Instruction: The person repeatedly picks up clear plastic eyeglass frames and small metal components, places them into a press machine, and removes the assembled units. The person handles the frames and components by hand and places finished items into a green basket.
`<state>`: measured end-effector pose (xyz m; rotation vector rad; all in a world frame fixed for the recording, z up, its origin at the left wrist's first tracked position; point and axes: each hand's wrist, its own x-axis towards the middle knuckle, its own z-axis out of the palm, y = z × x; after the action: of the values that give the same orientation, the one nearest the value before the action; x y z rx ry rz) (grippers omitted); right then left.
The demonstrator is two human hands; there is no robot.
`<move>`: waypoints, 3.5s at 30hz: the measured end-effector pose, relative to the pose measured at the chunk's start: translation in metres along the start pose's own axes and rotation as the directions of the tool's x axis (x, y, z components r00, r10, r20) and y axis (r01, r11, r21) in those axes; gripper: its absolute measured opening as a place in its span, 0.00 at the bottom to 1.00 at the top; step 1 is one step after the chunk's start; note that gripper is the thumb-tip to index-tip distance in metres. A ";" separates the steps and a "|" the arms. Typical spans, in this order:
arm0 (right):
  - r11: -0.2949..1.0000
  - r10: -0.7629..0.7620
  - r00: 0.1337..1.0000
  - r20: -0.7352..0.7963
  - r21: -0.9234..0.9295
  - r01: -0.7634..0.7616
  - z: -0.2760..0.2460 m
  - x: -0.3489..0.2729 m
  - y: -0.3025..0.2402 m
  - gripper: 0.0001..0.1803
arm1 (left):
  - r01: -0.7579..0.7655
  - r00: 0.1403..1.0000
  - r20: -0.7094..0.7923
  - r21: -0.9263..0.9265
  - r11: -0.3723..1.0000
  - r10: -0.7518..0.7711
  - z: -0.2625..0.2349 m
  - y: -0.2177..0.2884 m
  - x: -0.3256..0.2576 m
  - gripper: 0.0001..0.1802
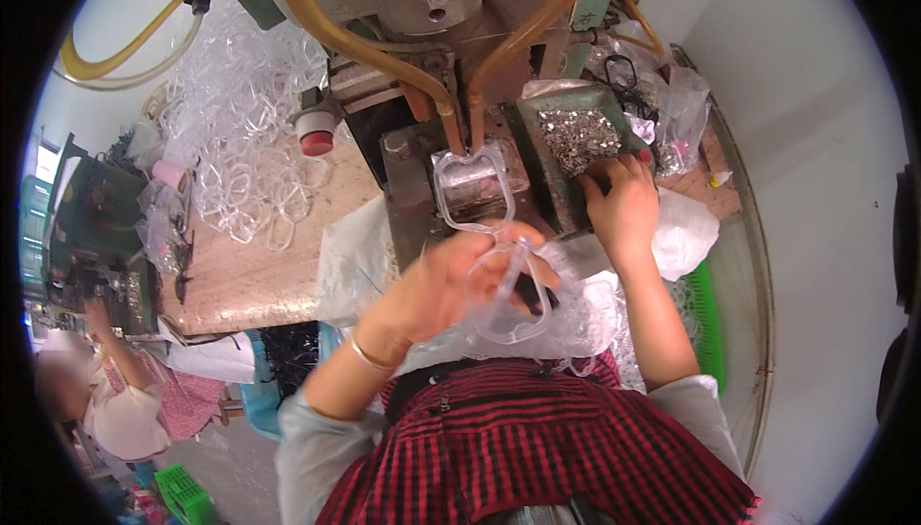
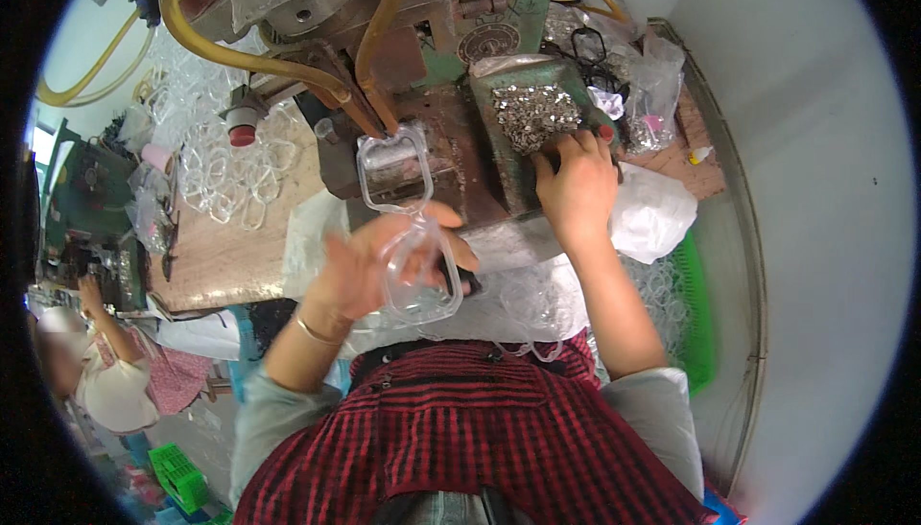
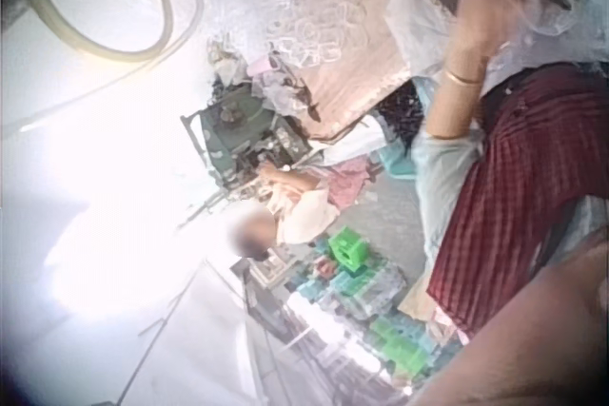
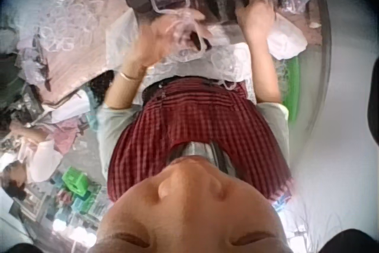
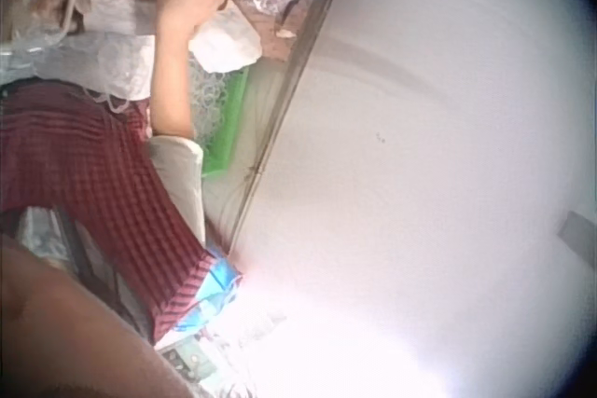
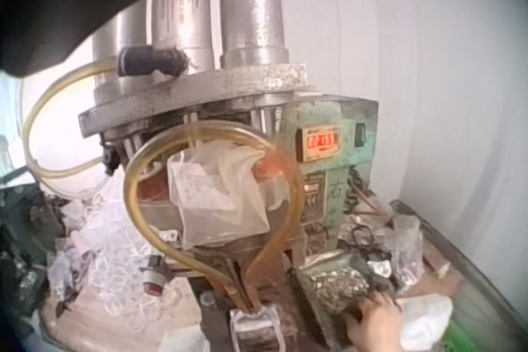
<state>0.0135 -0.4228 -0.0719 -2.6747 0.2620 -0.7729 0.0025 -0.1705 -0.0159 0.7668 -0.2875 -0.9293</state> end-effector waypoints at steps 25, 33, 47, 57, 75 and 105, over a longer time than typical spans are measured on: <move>0.981 0.001 1.000 0.031 0.196 -0.007 -0.011 -0.009 0.023 0.09 | -0.029 0.135 -0.576 0.811 0.584 0.806 -0.185 0.036 -0.106 0.12; 0.997 -0.059 0.998 0.002 -0.056 0.059 -0.001 0.000 0.010 0.06 | -0.448 0.059 -0.350 0.828 0.338 0.935 -0.072 0.059 -0.084 0.06; 0.337 -0.029 0.992 0.121 0.936 -0.104 -0.028 0.032 -0.121 0.18 | -0.660 0.745 0.355 0.517 0.545 0.565 0.044 0.057 -0.046 0.06; -0.074 0.011 0.978 0.209 0.975 -0.208 -0.016 0.021 -0.138 0.28 | -0.471 0.195 0.157 0.881 -0.048 0.968 0.013 0.101 -0.031 0.07; 0.201 -0.061 0.937 0.345 0.923 -0.327 -0.031 0.023 -0.124 0.20 | -0.579 0.156 0.206 0.811 -0.079 0.966 0.017 0.075 -0.042 0.08; 0.714 0.174 0.977 -0.121 0.699 -0.040 -0.014 0.017 0.011 0.13 | -0.269 0.655 0.498 0.856 -0.441 0.568 0.019 0.040 -0.003 0.14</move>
<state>0.0193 -0.4408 -0.0570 -1.8581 0.1283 -0.8630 0.0152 -0.1628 0.0253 2.0374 -1.1916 0.6201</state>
